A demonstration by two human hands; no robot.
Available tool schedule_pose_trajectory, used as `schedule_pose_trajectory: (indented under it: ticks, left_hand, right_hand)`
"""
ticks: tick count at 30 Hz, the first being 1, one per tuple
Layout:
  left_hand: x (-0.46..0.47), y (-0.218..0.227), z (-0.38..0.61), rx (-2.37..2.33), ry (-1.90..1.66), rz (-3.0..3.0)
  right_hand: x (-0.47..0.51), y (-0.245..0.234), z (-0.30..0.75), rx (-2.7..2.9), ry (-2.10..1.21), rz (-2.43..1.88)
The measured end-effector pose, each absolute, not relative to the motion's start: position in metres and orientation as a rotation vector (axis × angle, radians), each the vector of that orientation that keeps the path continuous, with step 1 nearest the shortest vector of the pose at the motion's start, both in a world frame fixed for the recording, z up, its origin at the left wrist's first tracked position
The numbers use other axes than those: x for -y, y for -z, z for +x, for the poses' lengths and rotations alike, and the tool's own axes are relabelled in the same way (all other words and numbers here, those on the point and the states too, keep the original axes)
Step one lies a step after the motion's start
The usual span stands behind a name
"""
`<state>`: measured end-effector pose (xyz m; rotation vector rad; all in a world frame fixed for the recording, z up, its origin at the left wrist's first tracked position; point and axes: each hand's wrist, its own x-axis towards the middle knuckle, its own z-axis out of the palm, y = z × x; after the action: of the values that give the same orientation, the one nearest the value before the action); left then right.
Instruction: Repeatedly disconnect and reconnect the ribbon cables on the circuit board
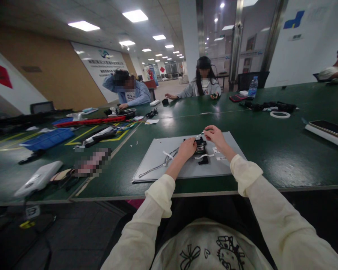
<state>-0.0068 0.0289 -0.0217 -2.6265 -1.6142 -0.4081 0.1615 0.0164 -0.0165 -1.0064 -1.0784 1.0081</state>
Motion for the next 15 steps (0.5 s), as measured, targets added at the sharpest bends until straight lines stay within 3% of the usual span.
schedule_pose_trajectory:
  ticks: [6,15]
  left_hand:
    - [-0.028,0.019,-0.010,1.656,0.655,-2.687]
    - [-0.047,0.005,-0.010,1.936,2.363,-2.670]
  right_hand:
    - [-0.008,0.004,0.162,1.080,-1.080,-0.907]
    - [-0.003,0.004,0.160,1.264,-1.117,-0.896]
